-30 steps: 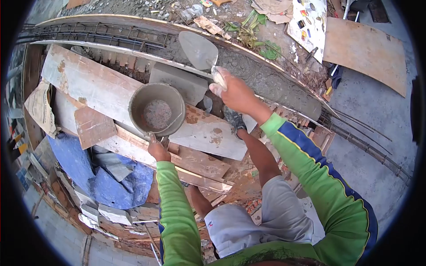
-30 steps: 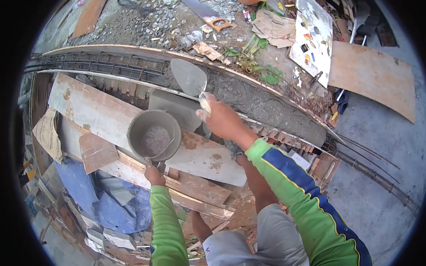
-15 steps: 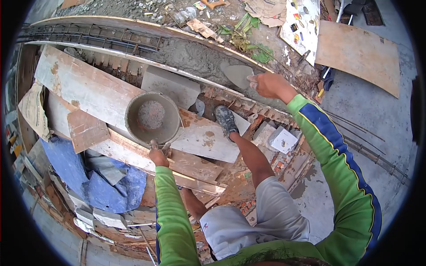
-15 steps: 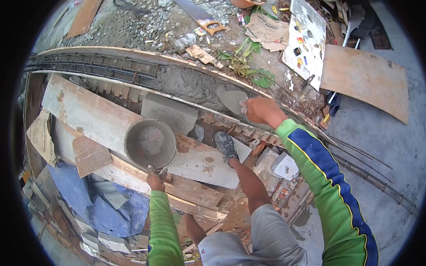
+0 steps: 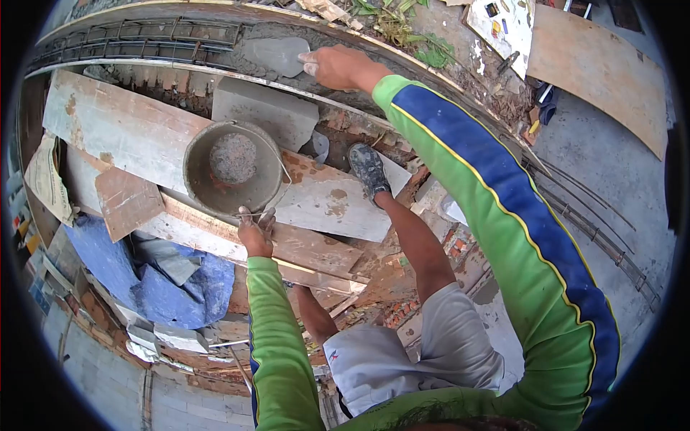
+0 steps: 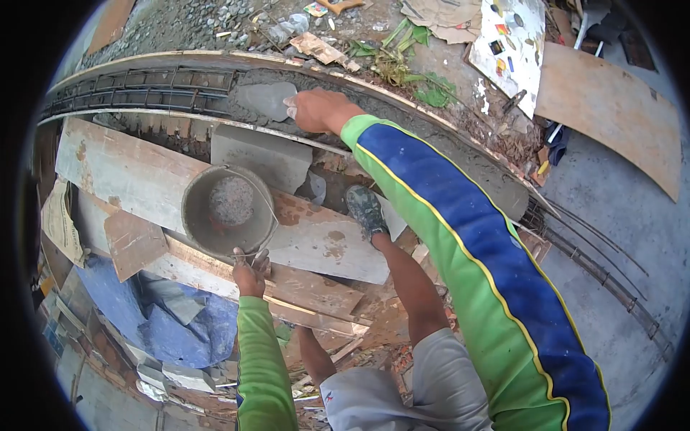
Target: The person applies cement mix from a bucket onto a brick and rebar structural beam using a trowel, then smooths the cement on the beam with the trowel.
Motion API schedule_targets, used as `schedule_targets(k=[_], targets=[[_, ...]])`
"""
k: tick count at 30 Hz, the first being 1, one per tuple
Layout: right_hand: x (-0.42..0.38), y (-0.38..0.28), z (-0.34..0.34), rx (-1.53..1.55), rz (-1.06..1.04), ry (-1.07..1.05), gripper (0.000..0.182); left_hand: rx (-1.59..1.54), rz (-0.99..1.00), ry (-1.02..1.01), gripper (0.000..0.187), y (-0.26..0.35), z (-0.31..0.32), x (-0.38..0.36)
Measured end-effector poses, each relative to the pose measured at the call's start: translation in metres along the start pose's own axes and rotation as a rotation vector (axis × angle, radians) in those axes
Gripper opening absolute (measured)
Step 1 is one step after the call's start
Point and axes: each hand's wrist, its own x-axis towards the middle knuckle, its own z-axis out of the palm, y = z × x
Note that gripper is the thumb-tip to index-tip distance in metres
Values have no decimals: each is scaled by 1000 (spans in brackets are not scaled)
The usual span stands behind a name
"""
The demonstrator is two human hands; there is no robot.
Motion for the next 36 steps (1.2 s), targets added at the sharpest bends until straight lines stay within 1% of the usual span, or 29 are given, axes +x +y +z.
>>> schedule_targets(k=[1, 2, 3, 4, 5, 6, 8, 9, 10, 11, 13, 15, 16, 18, 19, 21, 22, 23, 24, 25, 26, 27, 30, 32, 33, 35, 36], targets=[[-25, 13, -19, 58, 58, -73, 39, 18, -2, 17, 52, 4, 2, -2], [-28, 63, -3, 82, -70, -42, 39, 20, 3, 5, 52, 8, 3, -2], [-50, 96, -1, 83, -47, -64, 39, 31, -10, 5, 52, 9, 2, -1], [-77, 114, -11, 4, 5, -137, 40, 39, -23, 3, 52, 11, 3, -2], [-106, 117, -29, -1, 84, -141, 37, 63, -54, -16, 51, 15, 3, -4], [-119, 120, -41, 3, 102, -126, 37, 76, -53, -36, 51, 17, 2, -3], [-139, 124, -55, -318, 257, -316, 33, 92, -18, -29, 52, 15, -5, 5], [-149, 116, -71, -315, 265, -304, 33, 102, -15, -26, 52, 15, -7, 8], [-167, 102, -85, -359, 351, -361, 35, 110, -15, -32, 52, 17, -9, 7], [-186, 92, -87, -396, 440, -423, 42, 131, -35, -32, 52, 19, -10, 5], [-249, 114, -87, -261, 315, -245, 39, 158, -47, -52, 52, 23, -10, 7], [-301, 145, -73, -137, 363, -134, 39, 181, -57, -53, 53, 24, -13, 16], [-316, 163, -62, -127, 376, -135, 39, 201, -64, -43, 54, 23, -13, 19], [-333, 199, -29, -191, 540, -170, 51, 219, -48, -47, 53, 19, -9, 17], [-334, 221, -8, -115, 499, -131, 57, 219, -26, -44, 52, 19, -7, 14], [-310, 249, 34, -31, 253, 54, 54, 228, -4, -16, 54, 15, -4, 15], [-286, 243, 38, 3, 211, 45, 52, 251, -2, -8, 54, 13, -2, 12], [-255, 223, 37, 44, 181, 35, 49, 246, -1, -10, 55, 10, -1, 8], [-223, 201, 29, 39, 255, -64, 44, 244, -2, -22, 55, 9, 5, 5], [-200, 194, 37, 77, 172, 33, 47, 239, -32, -16, 57, 5, 1, 12], [-184, 181, 42, 59, 207, 82, 42, 244, -19, -20, 56, 3, 0, 14], [-178, 173, 40, 153, 252, 73, 41, 248, -31, -19, 56, 2, 2, 15], [-212, 204, 54, 293, 328, 121, 42, 265, -54, -12, 52, 11, 2, 15], [-256, 241, 44, 253, 473, 13, 43, 285, -88, 6, 50, 20, -4, 21], [-279, 268, 50, 276, 531, -65, 43, 297, -95, -2, 49, 23, -6, 23], [-332, 331, 72, 167, 564, -26, 44, 345, -117, -1, 48, 24, -7, 24], [-360, 364, 77, 185, 552, 9, 44, 348, -124, 5, 48, 22, -7, 22]])
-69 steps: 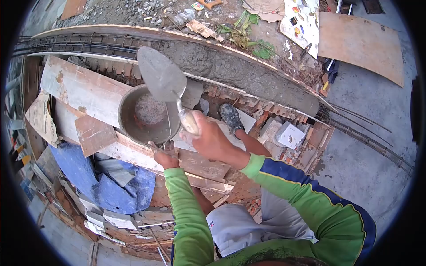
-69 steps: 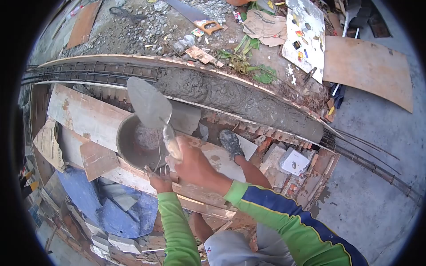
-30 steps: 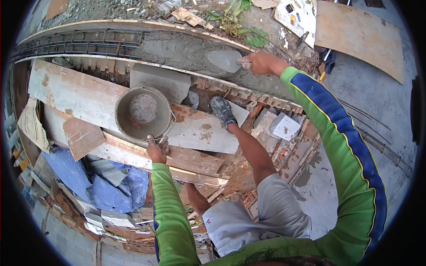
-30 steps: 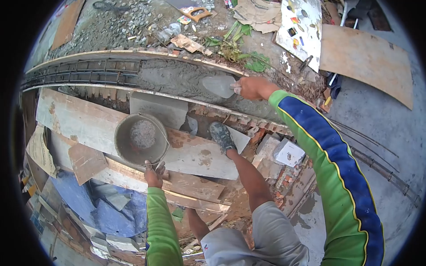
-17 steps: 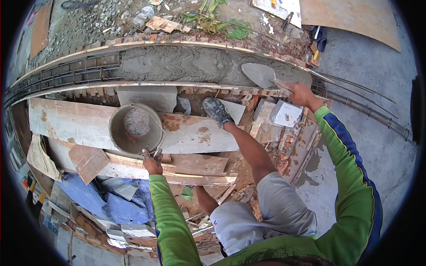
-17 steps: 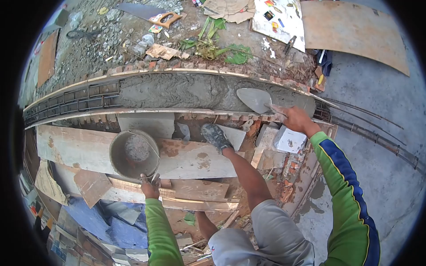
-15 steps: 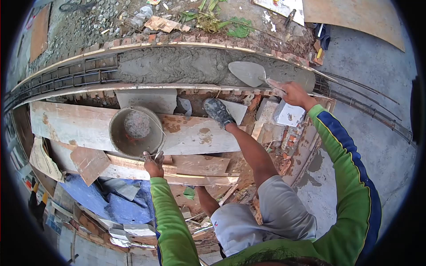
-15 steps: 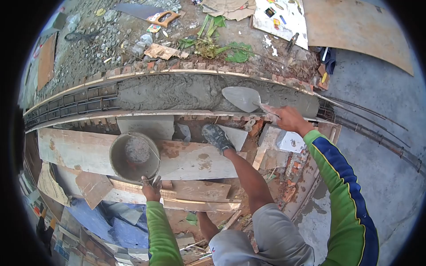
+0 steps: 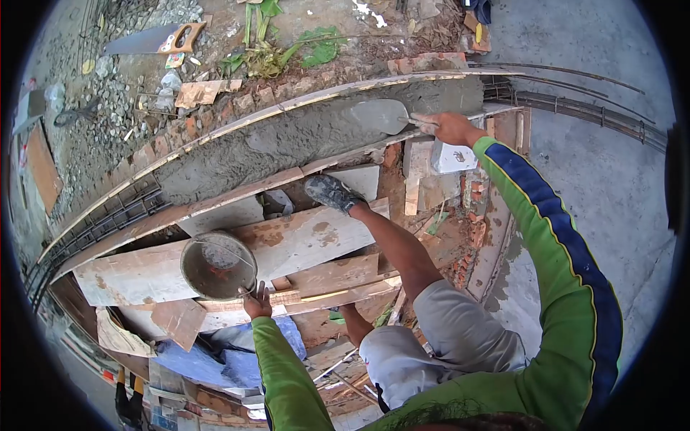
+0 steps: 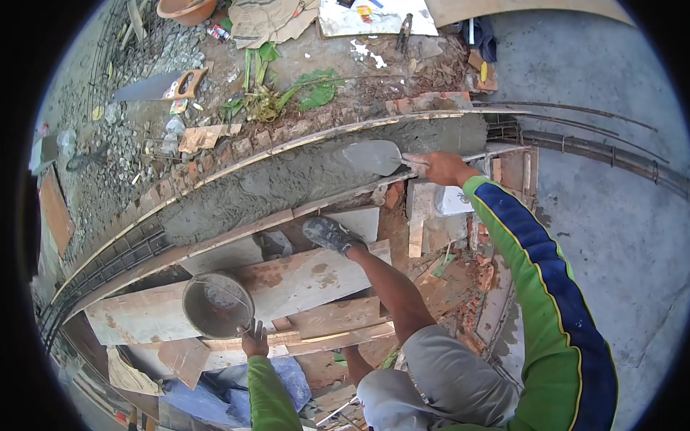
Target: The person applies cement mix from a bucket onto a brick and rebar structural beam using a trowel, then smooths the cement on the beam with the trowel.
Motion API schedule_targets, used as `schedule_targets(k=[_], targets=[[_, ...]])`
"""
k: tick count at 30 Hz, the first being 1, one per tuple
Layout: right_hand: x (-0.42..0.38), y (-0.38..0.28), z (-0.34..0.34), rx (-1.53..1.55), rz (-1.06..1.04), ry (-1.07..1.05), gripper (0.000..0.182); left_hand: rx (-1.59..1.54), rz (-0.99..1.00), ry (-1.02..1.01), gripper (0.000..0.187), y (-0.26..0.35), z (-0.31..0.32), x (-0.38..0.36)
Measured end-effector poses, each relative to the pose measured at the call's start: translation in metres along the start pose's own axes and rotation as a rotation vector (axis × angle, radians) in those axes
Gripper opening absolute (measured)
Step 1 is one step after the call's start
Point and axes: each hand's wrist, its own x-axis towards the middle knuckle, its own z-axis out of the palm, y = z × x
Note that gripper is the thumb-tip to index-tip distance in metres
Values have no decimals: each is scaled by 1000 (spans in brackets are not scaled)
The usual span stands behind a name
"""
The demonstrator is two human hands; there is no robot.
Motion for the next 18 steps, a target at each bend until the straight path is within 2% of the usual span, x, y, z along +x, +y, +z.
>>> schedule_targets(k=[3, 5, 6, 8, 11, 13, 14, 16, 18], targets=[[-26, 71, -28, -5, 55, -5, 44, -43, 42, -47, 53, -10, -1, 8], [-46, 61, -48, -43, 210, -69, 43, -68, 69, -47, 57, -16, -1, 10], [-47, 50, -44, -56, 208, -73, 43, -61, 79, -55, 59, -18, -3, 12], [-43, 24, -32, -38, -12, 114, 43, -92, 110, -12, 58, -23, 6, 6], [10, -45, -5, -5, -149, 77, 42, -117, 112, 9, 57, -26, 13, -1], [42, -122, -4, -13, -208, -9, 41, -123, 105, 12, 57, -25, 10, 4], [56, -154, 1, 10, -290, 31, 41, -116, 111, 14, 57, -25, 12, 4], [78, -208, 12, 99, -291, 48, 41, -121, 121, -18, 63, -22, 11, 3], [71, -208, 22, 134, -233, 38, 41, -86, 122, -32, 66, -20, 10, 2]])
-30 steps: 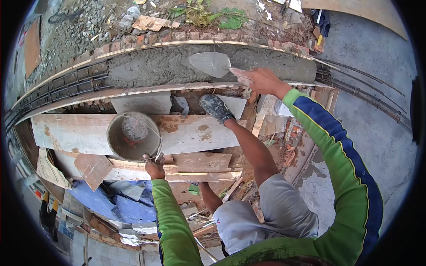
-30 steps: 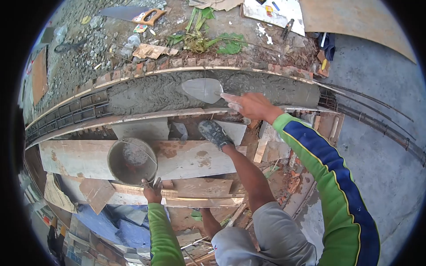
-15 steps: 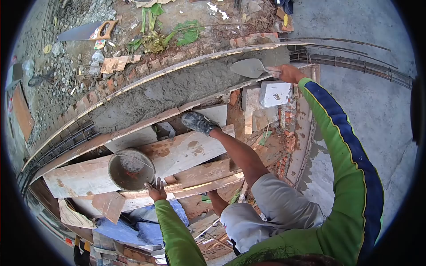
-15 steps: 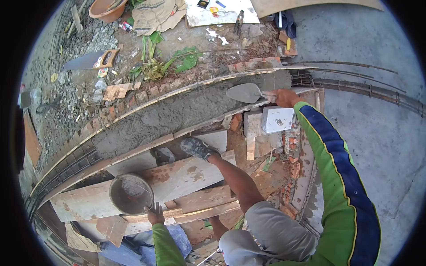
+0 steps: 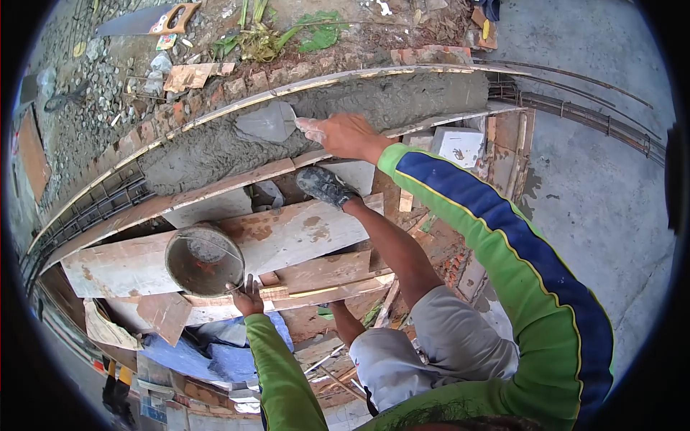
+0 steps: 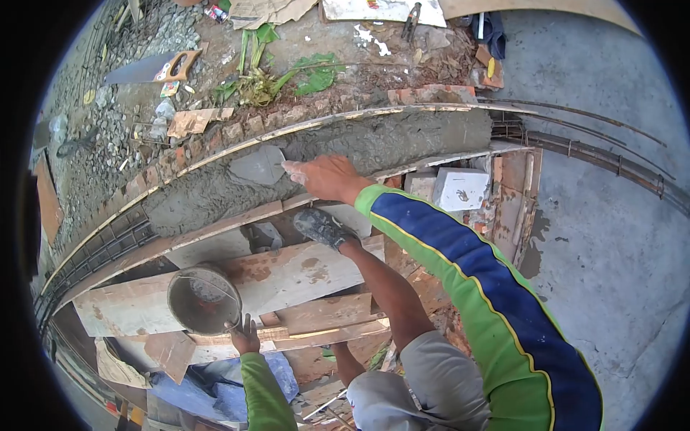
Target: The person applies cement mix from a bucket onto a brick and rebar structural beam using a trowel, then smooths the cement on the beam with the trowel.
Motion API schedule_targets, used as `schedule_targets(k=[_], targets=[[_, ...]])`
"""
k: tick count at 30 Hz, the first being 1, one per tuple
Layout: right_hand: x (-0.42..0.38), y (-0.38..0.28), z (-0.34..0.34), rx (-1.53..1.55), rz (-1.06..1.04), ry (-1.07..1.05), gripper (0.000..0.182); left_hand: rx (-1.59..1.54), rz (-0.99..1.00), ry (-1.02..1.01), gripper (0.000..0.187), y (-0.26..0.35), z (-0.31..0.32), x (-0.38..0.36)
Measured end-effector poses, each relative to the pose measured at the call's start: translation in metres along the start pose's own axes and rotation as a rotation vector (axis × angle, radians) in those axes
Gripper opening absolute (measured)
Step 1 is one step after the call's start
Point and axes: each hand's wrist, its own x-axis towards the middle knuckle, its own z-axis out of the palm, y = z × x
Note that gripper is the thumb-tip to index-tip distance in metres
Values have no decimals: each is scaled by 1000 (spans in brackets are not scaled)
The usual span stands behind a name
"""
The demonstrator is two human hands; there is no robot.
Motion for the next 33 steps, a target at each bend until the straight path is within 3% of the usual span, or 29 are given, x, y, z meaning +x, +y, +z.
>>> schedule_targets(k=[2, 5, 6, 8, 10, 12, 14, 16, 17, 18, 21, 23, 26, 27, 28, 30, 31, 33], targets=[[-20, 22, -9, 15, 108, 16, 42, 14, -17, -28, 66, 0, -7, 3], [-73, 123, -12, 2, 323, 74, 42, 17, -22, -48, 64, -2, -14, 6], [-95, 176, -6, 23, 256, 198, 43, 8, -17, -47, 64, -2, -12, 6], [-135, 256, -12, -17, 378, 172, 43, -18, -15, -58, 65, -3, -12, 8], [-167, 291, -31, -32, 422, 206, 43, -23, -2, -50, 61, -3, -7, 2], [-186, 295, -47, -53, 525, 203, 43, -19, 8, -43, 57, -3, -8, 1], [-195, 285, -53, -76, 632, 204, 44, -47, 4, -67, 67, -4, -10, 7], [-187, 244, -50, -143, 615, 192, 43, -52, 2, -53, 62, -6, -9, 4], [-185, 240, -41, -55, 446, 291, 45, -37, 6, -45, 58, -3, -8, 2], [-175, 231, -37, -55, 450, 295, 45, -34, 6, -50, 58, -2, -5, 1], [-164, 212, -46, -201, 358, 136, 44, -20, 29, -35, 59, -3, -2, -2], [-179, 203, -56, -338, 614, 47, 48, 26, 26, -44, 59, 1, -13, -1], [-210, 225, -61, -470, 731, 139, 54, 33, 36, -74, 59, 0, -16, 8], [-216, 219, -67, -591, 681, 143, 51, 26, 33, -83, 59, -2, -12, 5], [-217, 213, -69, -600, 679, 150, 51, 15, 32, -88, 59, -5, -6, 4], [-209, 195, -67, -282, 726, 229, 48, -40, 70, -4, 59, -7, -2, 0], [-204, 191, -66, -305, 719, 142, 45, -55, 43, -19, 57, -10, -7, 5], [-199, 238, -38, -330, 792, 114, 45, -59, 56, -15, 53, -7, -1, -1]])
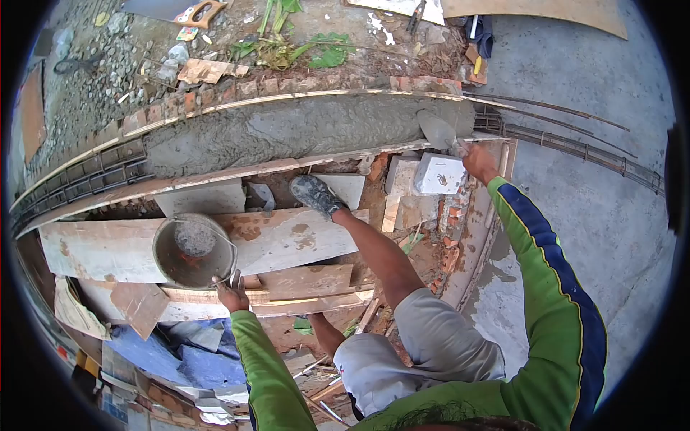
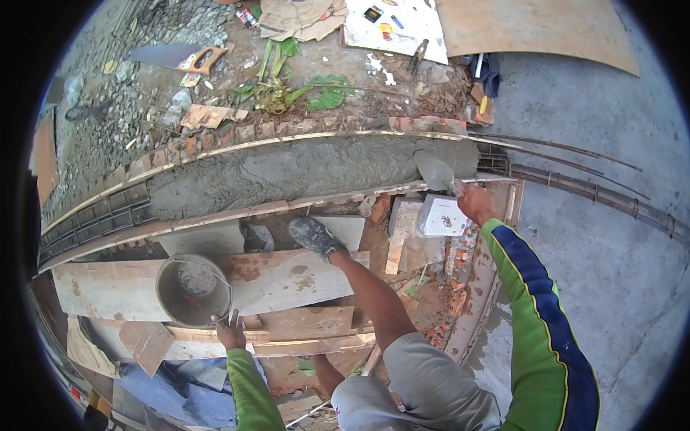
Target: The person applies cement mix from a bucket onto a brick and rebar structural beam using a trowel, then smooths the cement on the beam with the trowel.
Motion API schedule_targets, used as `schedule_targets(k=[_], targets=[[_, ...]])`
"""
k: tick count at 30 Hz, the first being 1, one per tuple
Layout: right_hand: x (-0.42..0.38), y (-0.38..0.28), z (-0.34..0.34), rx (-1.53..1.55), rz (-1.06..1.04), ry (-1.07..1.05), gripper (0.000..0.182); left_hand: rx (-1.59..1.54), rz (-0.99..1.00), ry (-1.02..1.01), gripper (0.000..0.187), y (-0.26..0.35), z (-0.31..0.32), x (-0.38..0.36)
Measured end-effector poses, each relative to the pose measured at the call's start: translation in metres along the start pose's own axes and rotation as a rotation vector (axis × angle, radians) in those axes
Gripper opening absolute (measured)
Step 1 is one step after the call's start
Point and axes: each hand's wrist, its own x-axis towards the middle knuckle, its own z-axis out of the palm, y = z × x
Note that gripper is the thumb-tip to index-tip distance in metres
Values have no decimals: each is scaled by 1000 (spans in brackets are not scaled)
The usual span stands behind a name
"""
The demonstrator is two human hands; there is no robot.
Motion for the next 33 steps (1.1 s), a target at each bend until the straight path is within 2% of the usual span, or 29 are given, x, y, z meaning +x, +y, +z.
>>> schedule_targets(k=[2, 4, 7, 9, 11, 13, 15, 17, 21, 23, 26, 29, 33], targets=[[-37, -40, -37, -59, -26, 44, 42, -5, 11, 32, 48, 6, 6, -4], [-63, -60, -43, -24, -107, 159, 44, -4, -7, 26, 49, 9, 1, -1], [-113, -135, -83, -2, -243, 220, 42, -1, 28, 35, 49, 13, 5, -9], [-128, -175, -96, 214, -745, 438, 44, -23, 37, 67, 48, 16, 5, -10], [-129, -235, -117, 70, -969, 373, 52, -52, 38, 80, 47, 17, 9, -10], [-122, -303, -130, -84, -1114, 370, 48, -30, 68, 92, 44, 15, 6, -9], [-102, -364, -119, -156, -1249, 326, 61, -56, 43, 63, 48, 4, -3, 1], [-85, -417, -98, -202, -1307, 294, 56, -28, 85, 72, 48, 8, -3, -2], [-108, -514, -80, -255, -1273, 347, 47, -100, 98, 87, 44, 8, -1, -1], [-124, -555, -81, -134, -1215, 337, 39, -108, 103, 92, 42, 2, -5, 4], [-135, -602, -93, -36, -1133, 298, 36, -115, 106, 83, 41, 2, -5, 4], [-144, -586, -107, -1, -1064, 201, 38, -129, 89, 75, 41, 6, -4, 2], [-127, -488, -95, 108, -936, 196, 42, -128, 63, 70, 41, 15, -5, -5]])
